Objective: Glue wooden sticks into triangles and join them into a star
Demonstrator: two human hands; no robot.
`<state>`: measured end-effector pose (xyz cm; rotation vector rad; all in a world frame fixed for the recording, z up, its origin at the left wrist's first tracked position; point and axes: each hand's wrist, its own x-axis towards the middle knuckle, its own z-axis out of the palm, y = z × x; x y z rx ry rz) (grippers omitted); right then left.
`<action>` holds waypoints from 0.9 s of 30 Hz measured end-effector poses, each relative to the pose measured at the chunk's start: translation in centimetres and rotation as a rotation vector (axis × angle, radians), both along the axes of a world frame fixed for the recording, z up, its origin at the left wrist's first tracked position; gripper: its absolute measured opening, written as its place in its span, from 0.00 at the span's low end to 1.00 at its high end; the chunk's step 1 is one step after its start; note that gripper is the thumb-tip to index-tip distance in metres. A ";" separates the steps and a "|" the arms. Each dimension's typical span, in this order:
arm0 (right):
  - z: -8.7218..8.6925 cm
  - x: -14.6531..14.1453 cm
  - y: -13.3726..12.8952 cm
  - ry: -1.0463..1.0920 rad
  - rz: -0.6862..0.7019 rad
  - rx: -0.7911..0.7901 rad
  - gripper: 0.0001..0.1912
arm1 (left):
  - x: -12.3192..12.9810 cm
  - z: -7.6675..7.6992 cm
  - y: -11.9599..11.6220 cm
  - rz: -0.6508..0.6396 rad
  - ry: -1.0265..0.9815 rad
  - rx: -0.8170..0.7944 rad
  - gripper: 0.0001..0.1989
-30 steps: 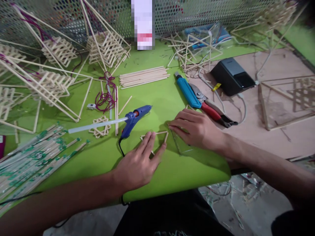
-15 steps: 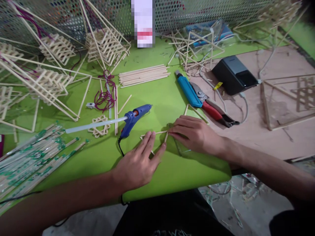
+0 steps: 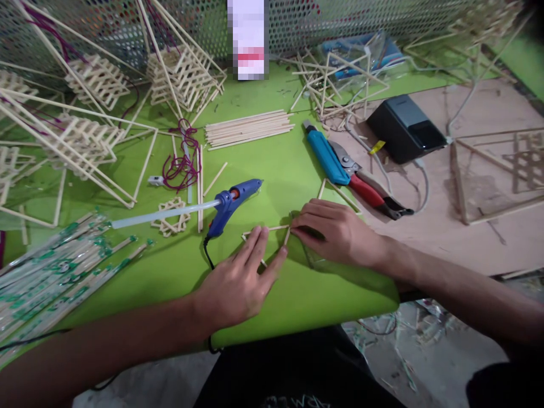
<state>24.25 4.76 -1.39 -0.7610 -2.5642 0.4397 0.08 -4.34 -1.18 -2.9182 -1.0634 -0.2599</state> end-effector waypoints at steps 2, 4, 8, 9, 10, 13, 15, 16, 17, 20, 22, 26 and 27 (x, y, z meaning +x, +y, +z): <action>0.0 0.0 0.0 -0.004 0.002 -0.010 0.09 | 0.0 -0.1 0.0 -0.004 -0.001 0.003 0.32; 0.0 0.0 0.0 -0.004 0.004 -0.014 0.09 | -0.1 -0.1 0.0 -0.002 0.000 0.007 0.32; 0.0 0.0 0.0 -0.007 0.007 -0.003 0.09 | 0.0 -0.1 0.0 0.002 0.003 0.009 0.31; 0.0 0.0 0.0 -0.007 0.006 0.001 0.09 | 0.0 -0.1 0.0 0.001 0.005 0.008 0.30; 0.0 0.0 0.0 -0.008 0.004 0.004 0.09 | 0.0 -0.1 0.0 0.000 0.009 0.006 0.30; 0.1 0.0 0.0 -0.012 0.003 0.004 0.09 | -0.1 0.0 0.0 0.000 0.020 -0.001 0.31; 0.2 0.0 0.0 -0.016 0.001 -0.003 0.10 | 0.0 0.0 0.0 0.001 0.025 -0.007 0.31; 0.2 0.0 0.0 -0.018 0.000 -0.009 0.10 | 0.0 0.0 0.0 0.001 0.022 -0.008 0.31; 0.2 0.0 0.0 -0.018 -0.002 -0.013 0.10 | 0.0 0.0 0.0 0.002 0.016 -0.007 0.30; 0.1 0.0 0.0 -0.011 -0.003 -0.020 0.09 | 0.0 0.1 0.0 0.005 -0.006 0.002 0.27; 0.1 0.1 0.1 -0.005 0.001 -0.014 0.09 | 0.0 0.1 0.0 0.005 -0.010 0.007 0.26; 0.3 0.0 0.1 -0.009 0.011 -0.004 0.09 | 0.0 0.0 -0.1 0.004 -0.005 0.015 0.25; 0.4 0.0 0.1 -0.014 0.013 -0.006 0.09 | 0.0 0.0 -0.1 0.004 -0.005 0.017 0.25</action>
